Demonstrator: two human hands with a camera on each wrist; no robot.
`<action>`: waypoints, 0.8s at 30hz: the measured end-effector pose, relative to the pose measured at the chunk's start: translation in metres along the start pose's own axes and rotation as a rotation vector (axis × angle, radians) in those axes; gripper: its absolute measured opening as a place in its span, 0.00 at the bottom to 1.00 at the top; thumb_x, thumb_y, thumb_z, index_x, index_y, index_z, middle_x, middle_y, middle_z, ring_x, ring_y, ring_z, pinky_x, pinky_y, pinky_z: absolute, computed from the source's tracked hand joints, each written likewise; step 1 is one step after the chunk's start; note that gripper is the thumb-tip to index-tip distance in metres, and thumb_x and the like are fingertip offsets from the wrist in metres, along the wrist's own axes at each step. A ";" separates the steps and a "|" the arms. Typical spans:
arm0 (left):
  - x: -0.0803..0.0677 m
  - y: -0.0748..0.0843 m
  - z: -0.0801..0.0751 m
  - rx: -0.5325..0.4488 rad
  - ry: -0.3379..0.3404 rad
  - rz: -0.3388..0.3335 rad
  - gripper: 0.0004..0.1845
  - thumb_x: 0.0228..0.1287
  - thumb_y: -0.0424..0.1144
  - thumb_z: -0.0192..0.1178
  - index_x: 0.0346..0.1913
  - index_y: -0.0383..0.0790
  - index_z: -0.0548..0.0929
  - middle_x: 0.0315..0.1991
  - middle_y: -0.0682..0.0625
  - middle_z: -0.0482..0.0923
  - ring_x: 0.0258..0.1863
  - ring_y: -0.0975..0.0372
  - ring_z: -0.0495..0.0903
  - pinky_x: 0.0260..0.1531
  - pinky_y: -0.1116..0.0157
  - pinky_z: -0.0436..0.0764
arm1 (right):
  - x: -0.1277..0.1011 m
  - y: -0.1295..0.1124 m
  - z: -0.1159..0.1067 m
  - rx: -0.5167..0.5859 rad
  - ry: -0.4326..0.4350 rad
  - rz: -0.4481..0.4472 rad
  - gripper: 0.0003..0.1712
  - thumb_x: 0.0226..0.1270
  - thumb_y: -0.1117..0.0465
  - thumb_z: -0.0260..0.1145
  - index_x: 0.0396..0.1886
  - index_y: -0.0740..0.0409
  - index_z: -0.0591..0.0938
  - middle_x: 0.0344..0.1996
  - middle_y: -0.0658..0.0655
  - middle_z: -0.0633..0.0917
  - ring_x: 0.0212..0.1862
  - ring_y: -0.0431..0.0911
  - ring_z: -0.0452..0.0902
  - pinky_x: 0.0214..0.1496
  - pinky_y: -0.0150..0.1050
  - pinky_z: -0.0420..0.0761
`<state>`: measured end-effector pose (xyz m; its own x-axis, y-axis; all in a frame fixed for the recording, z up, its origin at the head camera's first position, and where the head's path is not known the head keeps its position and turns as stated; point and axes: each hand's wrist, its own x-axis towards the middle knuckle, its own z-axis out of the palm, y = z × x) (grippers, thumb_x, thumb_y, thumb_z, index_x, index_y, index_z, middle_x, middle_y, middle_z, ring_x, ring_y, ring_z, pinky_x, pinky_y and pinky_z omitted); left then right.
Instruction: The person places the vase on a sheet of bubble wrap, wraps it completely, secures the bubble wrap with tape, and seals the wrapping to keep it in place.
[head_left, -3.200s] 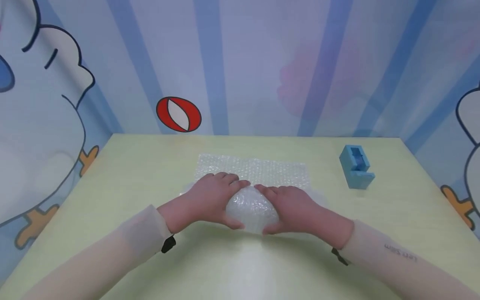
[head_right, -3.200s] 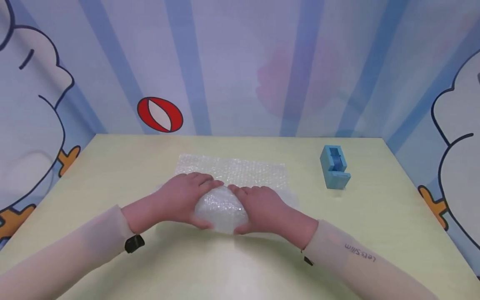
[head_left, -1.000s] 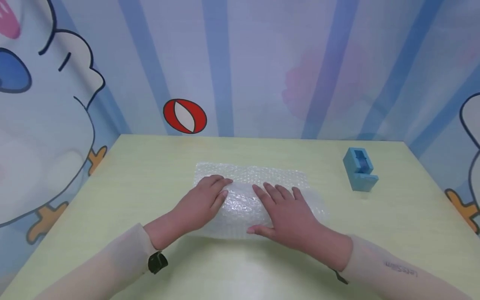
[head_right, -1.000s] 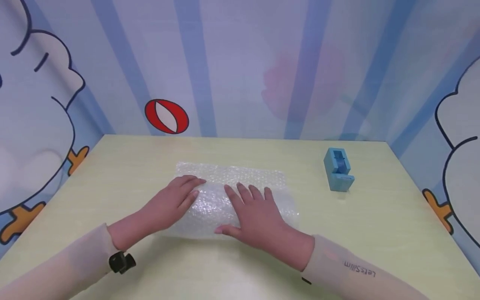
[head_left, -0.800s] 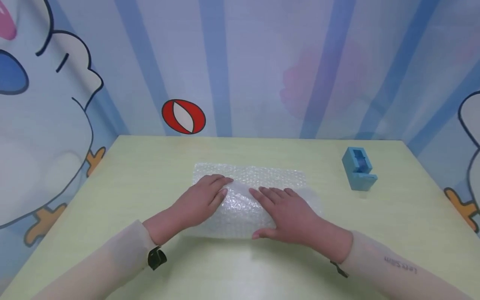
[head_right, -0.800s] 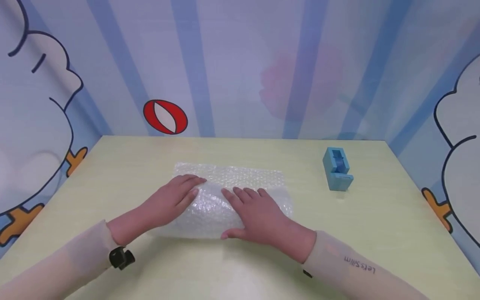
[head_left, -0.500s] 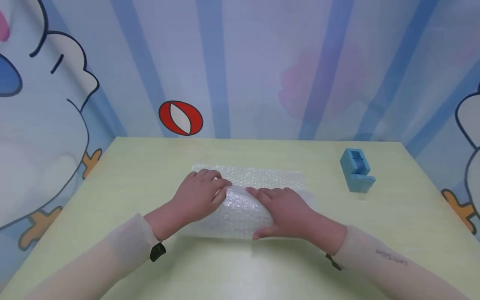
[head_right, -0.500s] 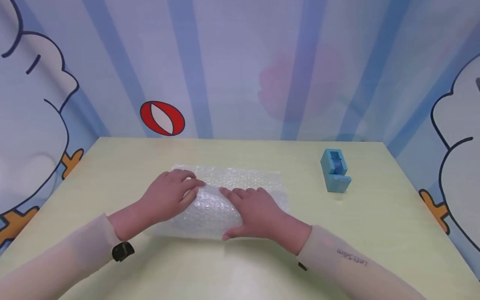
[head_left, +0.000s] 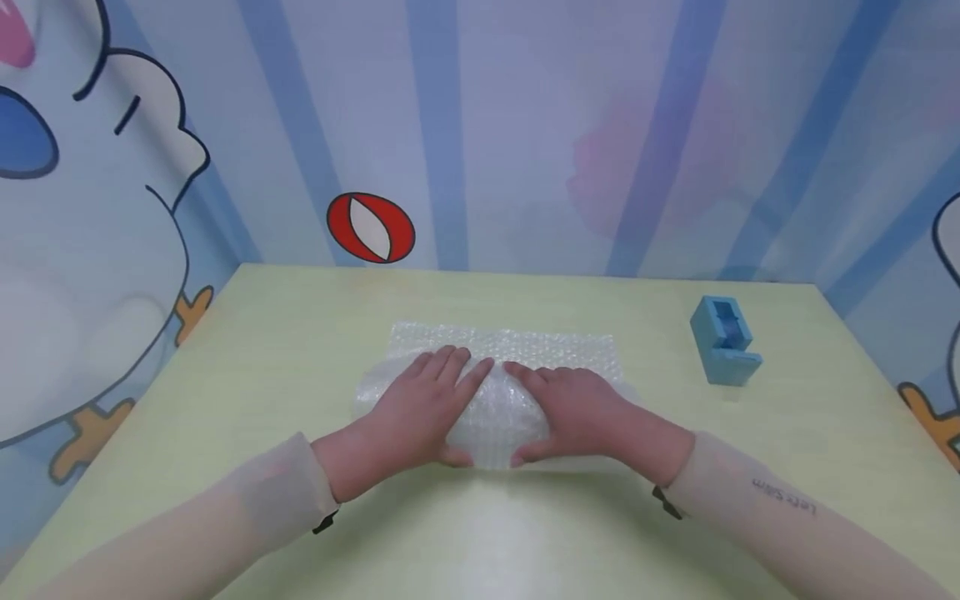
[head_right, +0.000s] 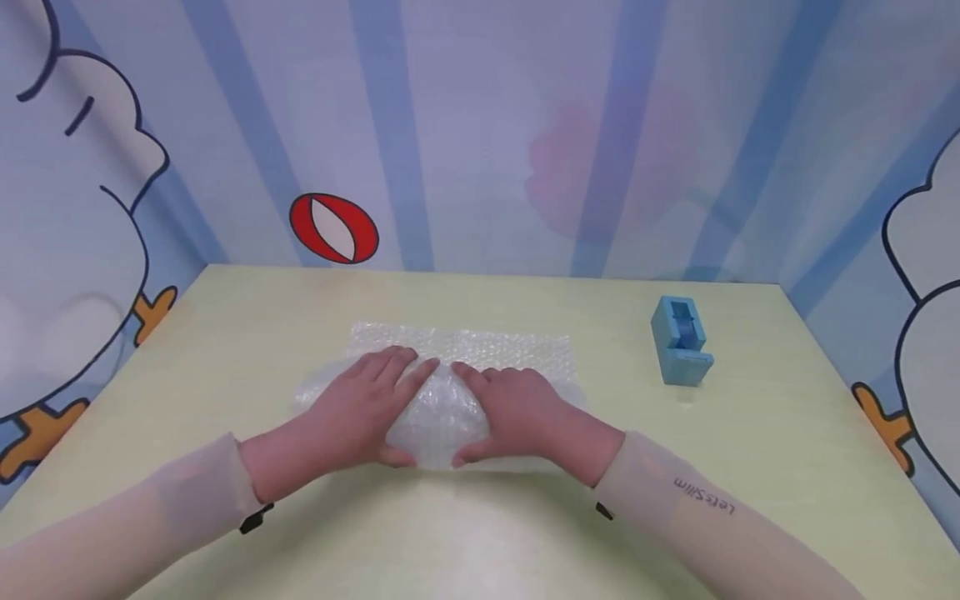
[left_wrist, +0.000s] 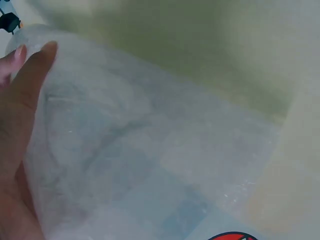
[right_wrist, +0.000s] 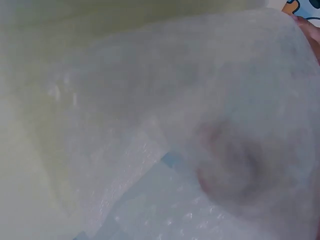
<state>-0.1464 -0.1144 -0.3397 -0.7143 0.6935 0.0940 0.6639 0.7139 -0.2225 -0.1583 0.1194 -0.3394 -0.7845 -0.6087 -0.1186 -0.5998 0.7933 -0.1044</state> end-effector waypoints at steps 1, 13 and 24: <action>0.002 0.000 -0.001 0.004 -0.012 -0.006 0.60 0.43 0.70 0.76 0.75 0.40 0.67 0.66 0.38 0.74 0.66 0.46 0.74 0.66 0.50 0.79 | 0.001 0.001 -0.001 0.010 -0.010 -0.001 0.64 0.51 0.29 0.75 0.79 0.59 0.62 0.57 0.64 0.86 0.53 0.57 0.87 0.53 0.53 0.86; 0.015 -0.012 -0.015 -0.159 -0.173 -0.001 0.60 0.40 0.56 0.83 0.77 0.41 0.64 0.67 0.38 0.72 0.68 0.45 0.72 0.67 0.47 0.78 | 0.014 0.012 -0.012 0.153 -0.167 0.003 0.60 0.54 0.46 0.78 0.80 0.59 0.58 0.61 0.61 0.83 0.51 0.52 0.85 0.52 0.50 0.85; 0.015 -0.025 -0.021 -0.361 -0.314 0.029 0.52 0.42 0.53 0.82 0.71 0.40 0.69 0.65 0.43 0.77 0.62 0.49 0.78 0.61 0.47 0.82 | 0.016 0.018 -0.010 0.420 -0.337 -0.061 0.56 0.55 0.44 0.75 0.80 0.53 0.59 0.58 0.55 0.83 0.53 0.47 0.79 0.60 0.51 0.80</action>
<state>-0.1689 -0.1192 -0.3122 -0.6897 0.6908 -0.2170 0.6794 0.7211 0.1358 -0.1832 0.1242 -0.3336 -0.6149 -0.6778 -0.4031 -0.4739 0.7262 -0.4981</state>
